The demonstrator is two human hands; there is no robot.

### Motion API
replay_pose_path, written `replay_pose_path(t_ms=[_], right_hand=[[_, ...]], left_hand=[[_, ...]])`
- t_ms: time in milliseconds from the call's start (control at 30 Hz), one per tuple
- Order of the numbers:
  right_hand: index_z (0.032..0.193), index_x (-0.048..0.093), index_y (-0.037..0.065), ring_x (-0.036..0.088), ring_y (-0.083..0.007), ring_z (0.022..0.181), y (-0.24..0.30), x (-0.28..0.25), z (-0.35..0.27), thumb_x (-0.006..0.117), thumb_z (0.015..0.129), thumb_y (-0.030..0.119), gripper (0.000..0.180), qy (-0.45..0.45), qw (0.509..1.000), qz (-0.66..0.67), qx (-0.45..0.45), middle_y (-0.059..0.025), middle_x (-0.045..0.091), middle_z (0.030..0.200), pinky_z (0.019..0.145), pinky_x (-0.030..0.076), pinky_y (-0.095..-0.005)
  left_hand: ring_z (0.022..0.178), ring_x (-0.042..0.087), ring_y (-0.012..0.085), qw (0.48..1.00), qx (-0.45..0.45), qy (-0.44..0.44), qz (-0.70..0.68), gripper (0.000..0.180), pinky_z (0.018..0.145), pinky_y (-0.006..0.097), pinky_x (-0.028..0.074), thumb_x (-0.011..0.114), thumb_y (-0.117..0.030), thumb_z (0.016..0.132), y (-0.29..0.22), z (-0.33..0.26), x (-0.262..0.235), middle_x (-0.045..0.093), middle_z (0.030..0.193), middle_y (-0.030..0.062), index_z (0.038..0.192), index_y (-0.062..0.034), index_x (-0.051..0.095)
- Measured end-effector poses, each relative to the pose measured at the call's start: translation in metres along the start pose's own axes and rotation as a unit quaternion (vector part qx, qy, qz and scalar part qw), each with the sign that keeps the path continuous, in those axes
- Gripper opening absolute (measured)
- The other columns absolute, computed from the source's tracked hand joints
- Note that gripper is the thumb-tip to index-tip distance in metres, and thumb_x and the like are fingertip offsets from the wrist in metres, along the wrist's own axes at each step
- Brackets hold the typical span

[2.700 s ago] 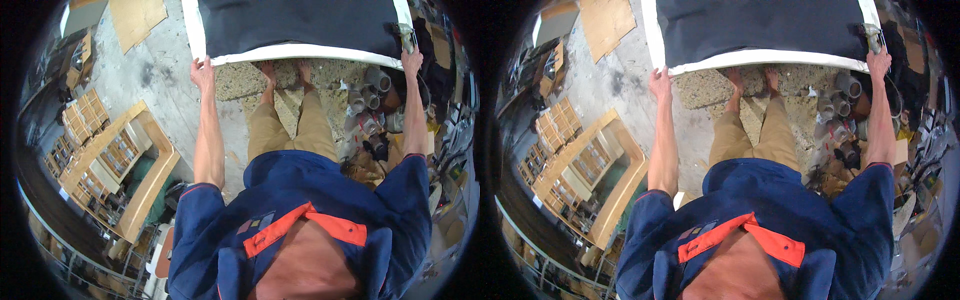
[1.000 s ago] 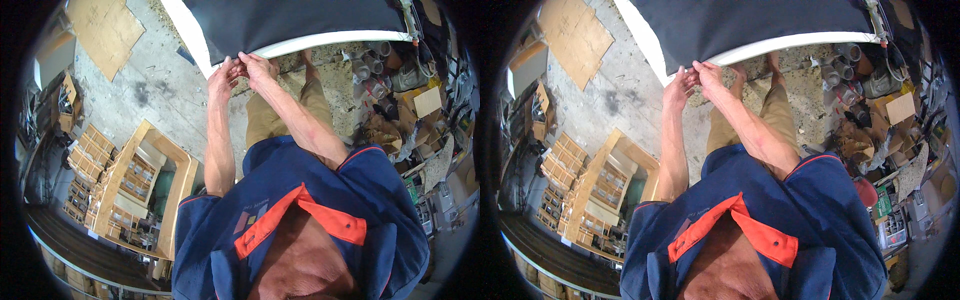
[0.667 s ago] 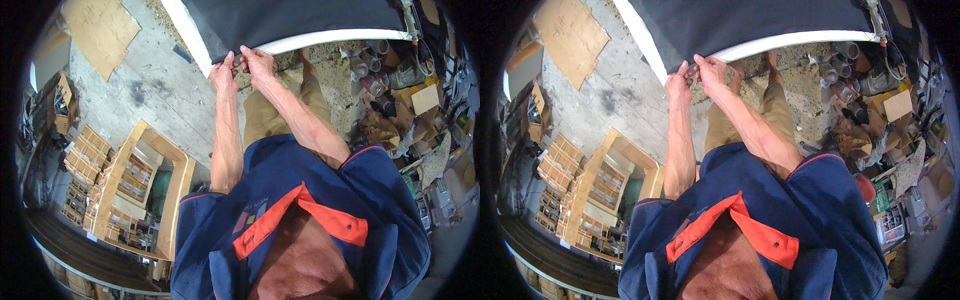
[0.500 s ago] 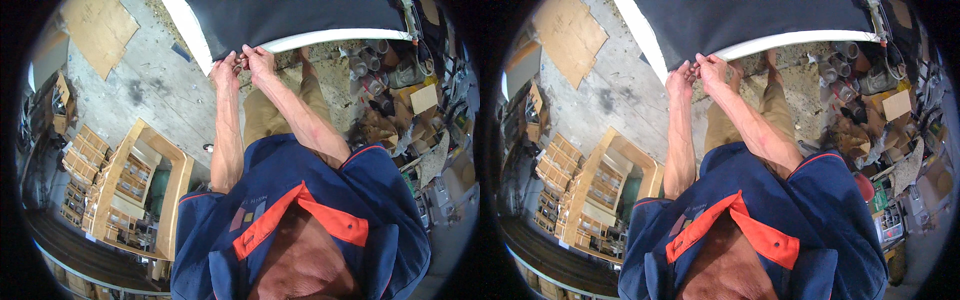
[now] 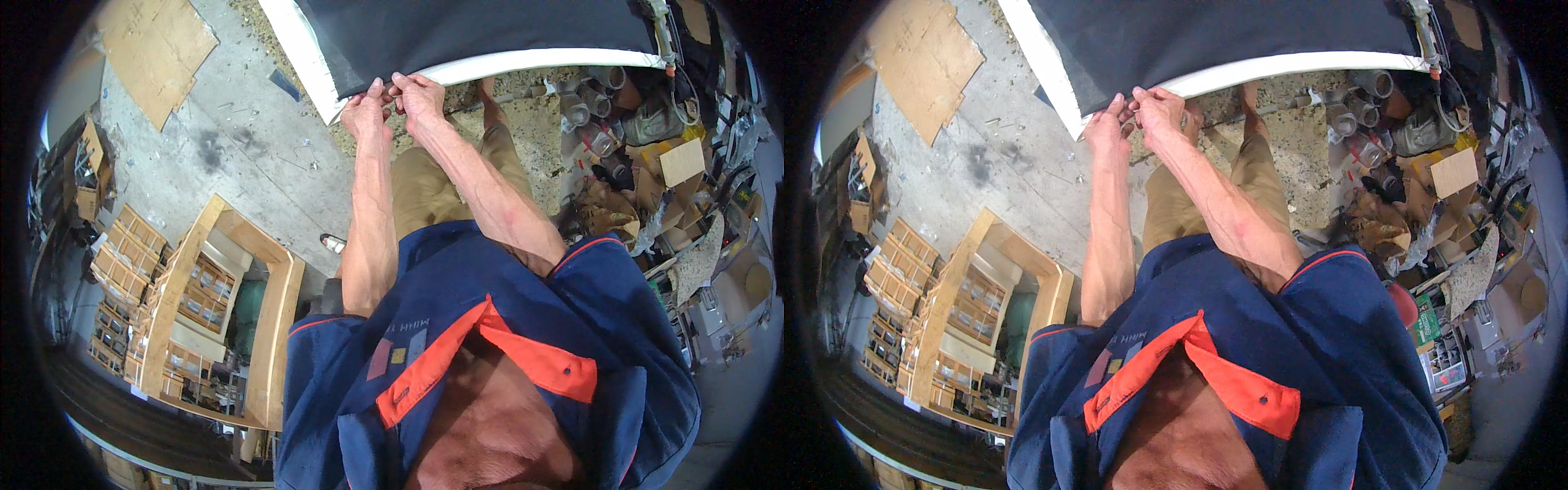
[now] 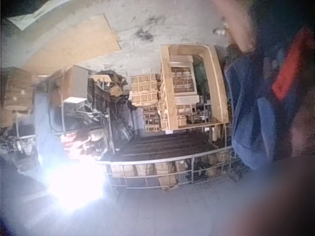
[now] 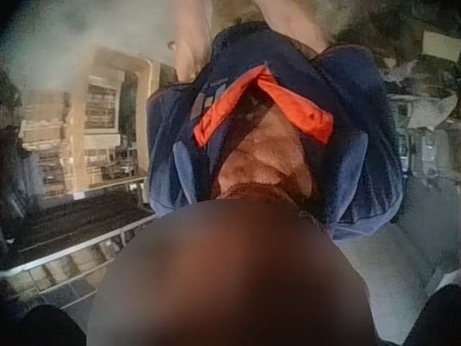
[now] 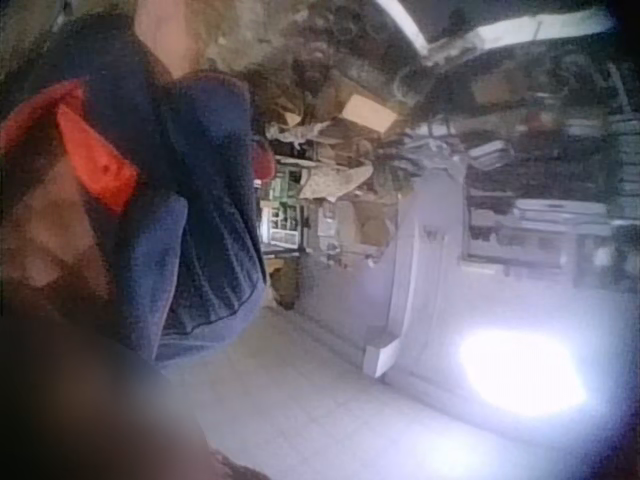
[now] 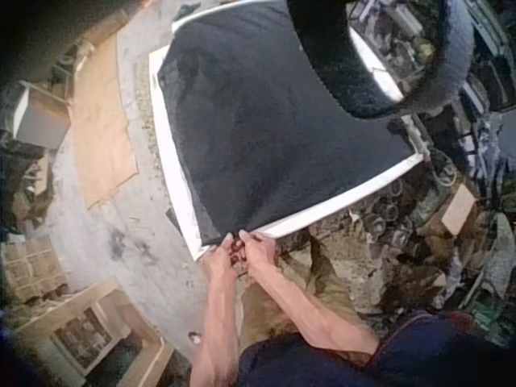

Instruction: The person staples black fabric onto a white wooden furniture frame using a pneumatic staple gun. They trim excess fabric with scissors, then continue to fold and staple the fabric along the edges to secure it.

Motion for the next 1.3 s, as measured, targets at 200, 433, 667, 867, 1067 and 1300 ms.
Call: replay_pose_path(t_ms=[200, 433, 667, 867, 1067, 1300], right_hand=[[0.081, 0.065, 0.003, 0.05, -0.0125, 0.05, 0.006, 0.0, 0.0, 0.075, 0.092, 0.011, 0.017, -0.006, 1.0, -0.015, 0.009, -0.006, 0.065, 0.068, 0.044, 0.036, -0.0314], [0.073, 0.056, 0.004, 0.048, -0.0135, 0.042, 0.035, -0.019, 0.01, 0.071, 0.097, 0.018, 0.032, -0.085, 0.994, 0.058, -0.031, -0.0102, 0.065, 0.067, 0.038, 0.035, -0.0304], [0.073, 0.057, 0.004, 0.049, -0.0127, 0.043, 0.052, -0.023, 0.008, 0.067, 0.099, 0.015, 0.03, -0.055, 0.995, 0.032, -0.079, -0.0081, 0.063, 0.063, 0.039, 0.035, -0.0298], [0.08, 0.057, 0.003, 0.05, -0.0131, 0.045, 0.065, -0.015, 0.002, 0.069, 0.097, 0.012, 0.022, -0.024, 0.995, 0.058, -0.073, -0.0088, 0.064, 0.067, 0.04, 0.037, -0.0295], [0.083, 0.062, 0.001, 0.051, -0.0132, 0.045, 0.043, -0.025, 0.002, 0.073, 0.094, 0.011, 0.018, -0.066, 0.994, 0.088, -0.011, -0.009, 0.066, 0.068, 0.041, 0.038, -0.029], [0.079, 0.063, 0.001, 0.051, -0.0121, 0.046, 0.033, -0.032, 0.007, 0.073, 0.094, 0.008, 0.019, -0.071, 0.996, 0.047, -0.024, -0.0074, 0.065, 0.066, 0.041, 0.037, -0.0294]], left_hand=[[0.054, 0.057, 0.0118, 0.998, 0.005, 0.01, 0.056, 0.019, 0.045, 0.027, 0.038, 0.087, -0.01, 0.083, 0.003, 0.011, 0.01, 0.068, 0.07, 0.0051, 0.08, -0.0032, 0.069], [0.053, 0.058, 0.0132, 0.997, 0.048, 0.008, 0.055, 0.021, 0.045, 0.025, 0.039, 0.086, -0.011, 0.084, 0.009, 0.012, 0.005, 0.068, 0.071, 0.0069, 0.081, -0.0008, 0.068], [0.06, 0.06, 0.0117, 0.997, -0.005, 0.073, 0.016, 0.021, 0.05, 0.024, 0.043, 0.083, -0.014, 0.089, -0.003, -0.001, 0.021, 0.067, 0.075, 0.0051, 0.085, -0.0047, 0.065], [0.063, 0.059, 0.0117, 0.997, 0.007, 0.068, -0.028, 0.017, 0.055, 0.027, 0.045, 0.081, -0.013, 0.09, -0.011, -0.004, 0.027, 0.066, 0.076, 0.003, 0.09, -0.0064, 0.065], [0.065, 0.061, 0.012, 0.999, -0.025, 0.005, -0.027, 0.016, 0.054, 0.028, 0.044, 0.078, -0.008, 0.09, 0.01, -0.008, 0.02, 0.067, 0.077, 0.0028, 0.09, -0.0077, 0.062], [0.063, 0.06, 0.0139, 1.0, -0.03, -0.005, -0.006, 0.021, 0.056, 0.03, 0.043, 0.083, -0.015, 0.088, 0.012, -0.011, 0.025, 0.067, 0.076, 0.0032, 0.091, -0.006, 0.064]])
Point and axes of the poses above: each hand's wrist, its own z-axis towards the middle knuckle, its own x-axis out of the palm, y = z × x, the point moved 3 cm from there along z, towards the middle knuckle
